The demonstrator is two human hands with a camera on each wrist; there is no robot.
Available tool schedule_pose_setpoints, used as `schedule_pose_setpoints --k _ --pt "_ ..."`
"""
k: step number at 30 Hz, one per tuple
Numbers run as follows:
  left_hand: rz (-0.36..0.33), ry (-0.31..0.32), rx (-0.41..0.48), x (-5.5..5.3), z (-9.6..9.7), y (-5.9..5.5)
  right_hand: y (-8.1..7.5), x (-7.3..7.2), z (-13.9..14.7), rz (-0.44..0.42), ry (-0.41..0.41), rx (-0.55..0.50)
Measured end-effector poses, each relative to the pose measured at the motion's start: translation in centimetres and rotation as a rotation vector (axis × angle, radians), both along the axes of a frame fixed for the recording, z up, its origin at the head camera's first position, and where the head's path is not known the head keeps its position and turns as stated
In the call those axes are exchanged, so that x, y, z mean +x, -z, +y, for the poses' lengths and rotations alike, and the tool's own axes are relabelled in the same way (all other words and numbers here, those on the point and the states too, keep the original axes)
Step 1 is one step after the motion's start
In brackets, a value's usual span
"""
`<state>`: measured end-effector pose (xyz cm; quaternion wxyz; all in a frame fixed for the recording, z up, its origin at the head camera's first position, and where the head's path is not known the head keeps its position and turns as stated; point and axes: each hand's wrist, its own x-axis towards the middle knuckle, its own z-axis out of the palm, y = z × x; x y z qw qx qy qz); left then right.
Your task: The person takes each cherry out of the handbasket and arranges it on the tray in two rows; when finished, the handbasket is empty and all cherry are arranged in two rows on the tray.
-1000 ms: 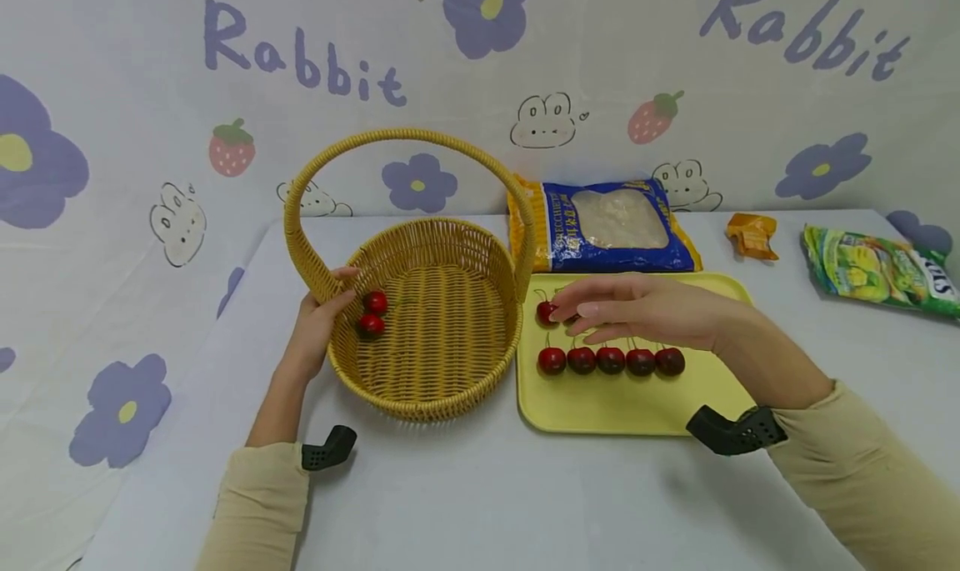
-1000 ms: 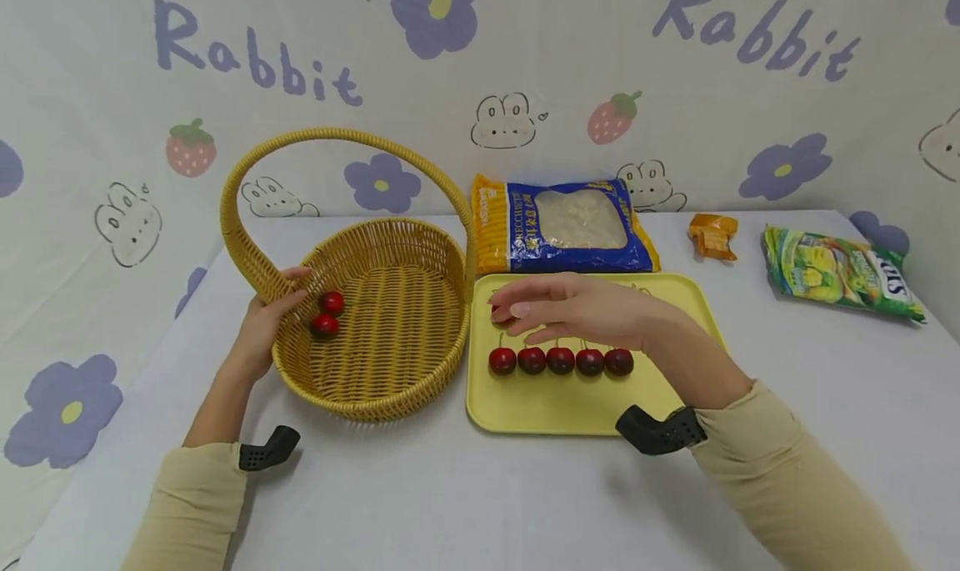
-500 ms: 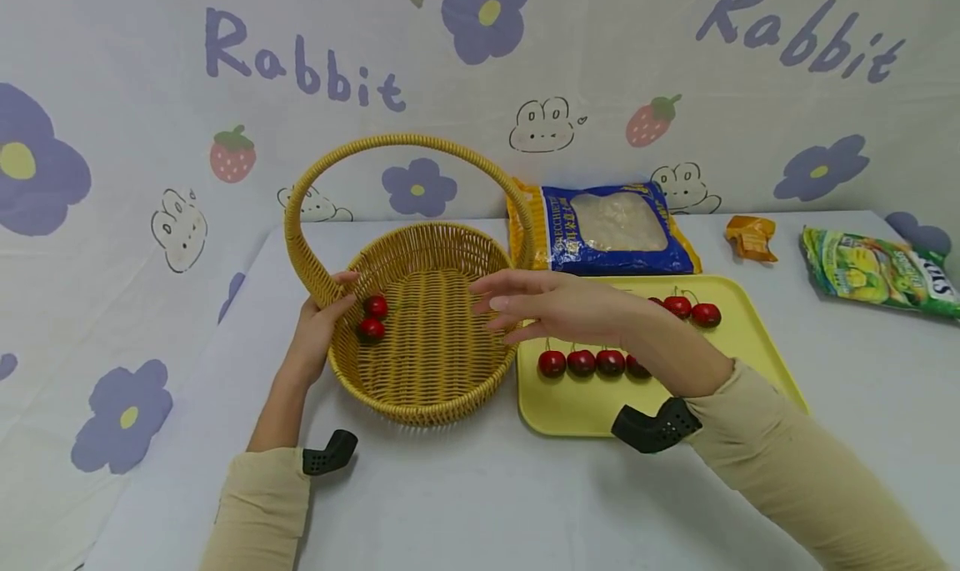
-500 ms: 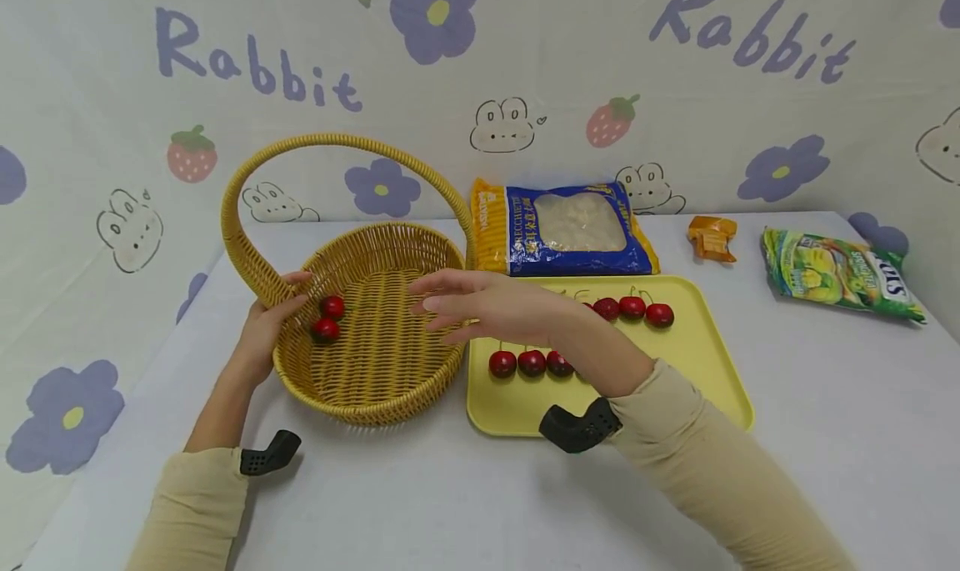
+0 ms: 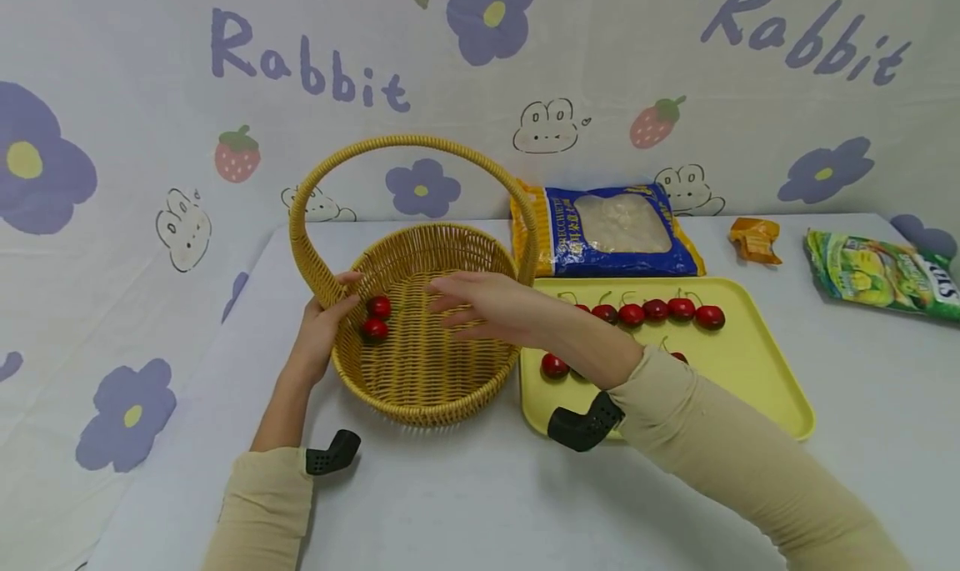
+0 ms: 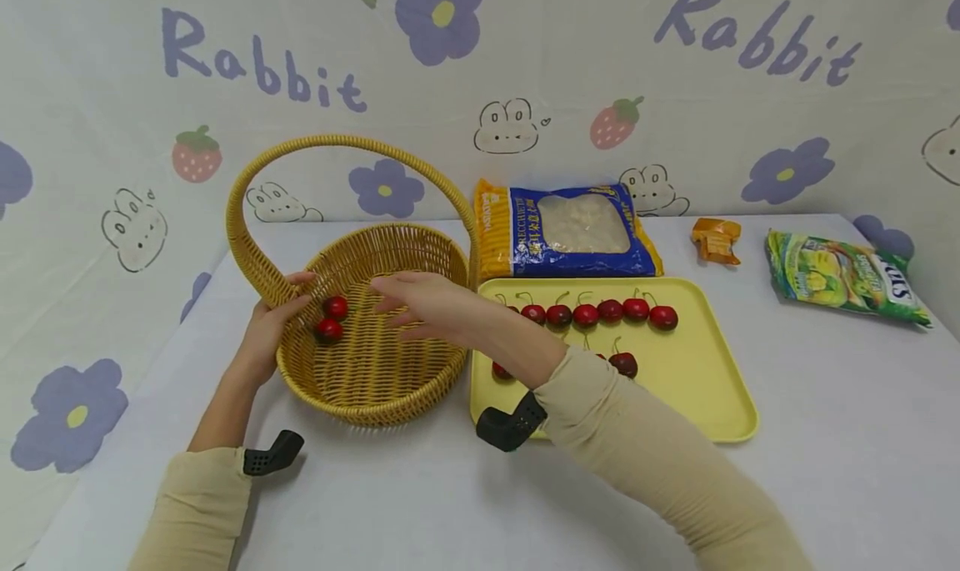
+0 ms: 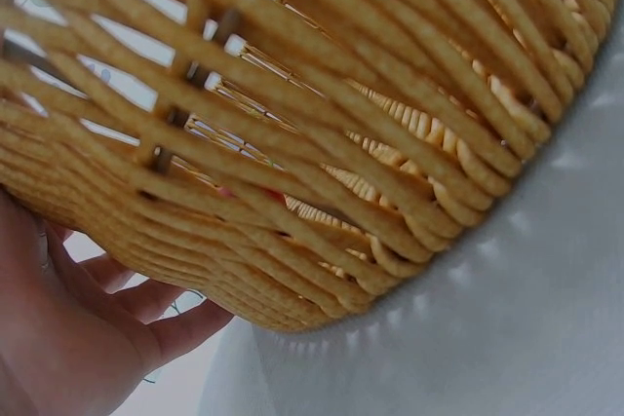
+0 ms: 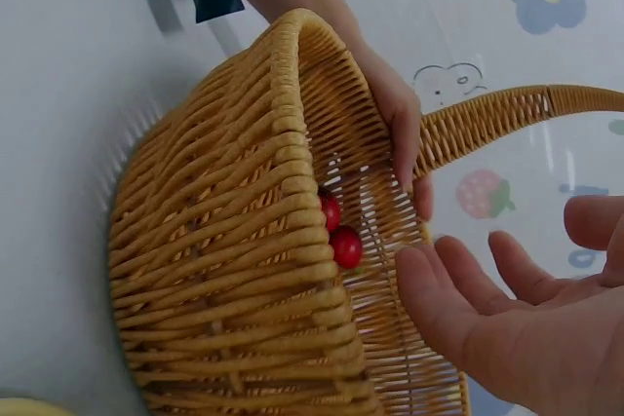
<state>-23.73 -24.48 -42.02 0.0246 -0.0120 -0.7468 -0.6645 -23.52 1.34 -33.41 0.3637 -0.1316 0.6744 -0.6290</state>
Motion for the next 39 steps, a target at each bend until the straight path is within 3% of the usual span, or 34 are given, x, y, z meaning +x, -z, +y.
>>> schedule_pose_setpoints --k 13,23,39 --pt "-0.003 -0.001 0.003 0.3 0.0 -0.2 -1.1 -2.2 -4.8 0.029 -0.005 0.237" --pt "0.016 0.007 0.009 -0.1 0.1 0.0 0.2 -3.6 -6.7 -0.001 -0.003 0.376" --pt "0.011 0.006 0.007 0.0 -0.2 -0.2 1.3 -3.9 -9.4 0.020 -0.044 0.511"
